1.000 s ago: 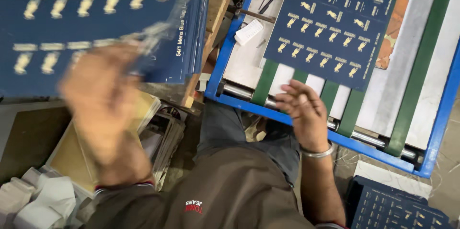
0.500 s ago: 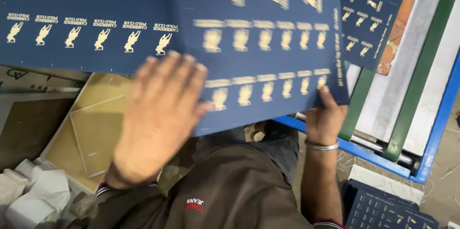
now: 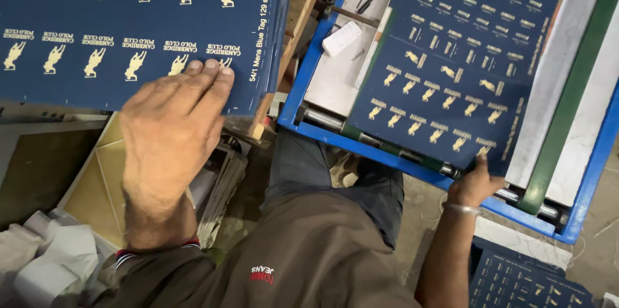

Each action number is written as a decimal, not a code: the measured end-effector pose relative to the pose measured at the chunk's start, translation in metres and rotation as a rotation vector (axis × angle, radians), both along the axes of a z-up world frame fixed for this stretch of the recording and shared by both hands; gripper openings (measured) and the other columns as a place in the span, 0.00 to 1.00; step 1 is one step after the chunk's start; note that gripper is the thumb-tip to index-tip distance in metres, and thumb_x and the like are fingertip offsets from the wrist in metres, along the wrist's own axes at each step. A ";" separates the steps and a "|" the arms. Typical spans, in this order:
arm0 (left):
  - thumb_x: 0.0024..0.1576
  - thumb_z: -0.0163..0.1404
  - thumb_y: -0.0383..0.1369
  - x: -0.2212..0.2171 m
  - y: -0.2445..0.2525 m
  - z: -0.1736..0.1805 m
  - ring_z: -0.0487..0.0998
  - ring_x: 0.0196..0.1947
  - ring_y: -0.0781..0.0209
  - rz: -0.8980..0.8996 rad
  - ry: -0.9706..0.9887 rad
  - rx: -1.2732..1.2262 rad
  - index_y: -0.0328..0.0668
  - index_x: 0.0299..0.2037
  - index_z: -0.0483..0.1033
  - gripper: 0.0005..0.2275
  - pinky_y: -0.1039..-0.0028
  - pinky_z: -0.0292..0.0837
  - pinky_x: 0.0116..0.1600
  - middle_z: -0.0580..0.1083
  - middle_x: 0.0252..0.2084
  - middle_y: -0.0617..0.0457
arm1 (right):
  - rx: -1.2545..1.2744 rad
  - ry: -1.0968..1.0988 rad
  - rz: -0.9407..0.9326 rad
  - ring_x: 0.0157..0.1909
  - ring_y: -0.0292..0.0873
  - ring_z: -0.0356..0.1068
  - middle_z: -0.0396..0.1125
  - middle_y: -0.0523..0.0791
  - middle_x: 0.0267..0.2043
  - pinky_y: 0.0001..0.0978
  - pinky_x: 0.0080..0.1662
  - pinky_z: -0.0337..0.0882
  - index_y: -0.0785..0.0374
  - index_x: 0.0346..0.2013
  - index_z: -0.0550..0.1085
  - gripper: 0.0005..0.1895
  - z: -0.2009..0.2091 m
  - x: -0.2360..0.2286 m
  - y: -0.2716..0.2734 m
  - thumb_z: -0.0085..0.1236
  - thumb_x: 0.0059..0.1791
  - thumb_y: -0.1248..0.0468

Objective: The person repeatedly picks up blue printed sheets from a stack, places them onto a blue roller machine, and pushes them through the rollers. The person then collects the processed sheets and stacks them on the right side of the frame.

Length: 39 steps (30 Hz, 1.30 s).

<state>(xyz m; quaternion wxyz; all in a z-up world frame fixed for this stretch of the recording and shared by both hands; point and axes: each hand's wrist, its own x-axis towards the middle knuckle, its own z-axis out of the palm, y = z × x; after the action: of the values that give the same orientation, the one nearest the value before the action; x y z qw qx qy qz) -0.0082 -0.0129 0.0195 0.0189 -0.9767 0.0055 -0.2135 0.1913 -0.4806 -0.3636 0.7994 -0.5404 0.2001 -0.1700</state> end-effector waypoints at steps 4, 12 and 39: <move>0.50 0.59 0.34 -0.004 0.005 0.014 0.78 0.55 0.47 -0.075 0.015 -0.091 0.34 0.54 0.78 0.21 0.60 0.73 0.57 0.78 0.55 0.43 | 0.029 0.023 0.040 0.53 0.47 0.75 0.70 0.53 0.57 0.36 0.54 0.78 0.76 0.58 0.68 0.17 -0.004 -0.046 -0.006 0.52 0.54 0.78; 0.63 0.54 0.32 -0.016 0.014 -0.010 0.77 0.62 0.51 0.002 -0.067 -0.195 0.36 0.59 0.78 0.15 0.62 0.71 0.67 0.77 0.60 0.47 | 0.027 0.085 0.020 0.52 0.45 0.75 0.70 0.50 0.55 0.35 0.54 0.78 0.72 0.56 0.67 0.17 0.014 -0.108 0.010 0.54 0.52 0.78; 0.45 0.60 0.35 -0.008 0.025 0.007 0.80 0.51 0.48 -0.062 0.026 -0.061 0.36 0.51 0.81 0.22 0.60 0.73 0.53 0.80 0.52 0.45 | 0.214 0.250 0.481 0.51 0.56 0.76 0.70 0.58 0.50 0.48 0.52 0.80 0.74 0.55 0.65 0.17 0.006 -0.012 0.037 0.51 0.57 0.64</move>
<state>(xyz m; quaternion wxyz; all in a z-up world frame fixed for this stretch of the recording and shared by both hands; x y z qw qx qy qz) -0.0159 0.0124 0.0266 -0.0177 -0.9789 0.0296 -0.2015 0.1795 -0.4433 -0.3574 0.8384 -0.5016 0.1800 0.1145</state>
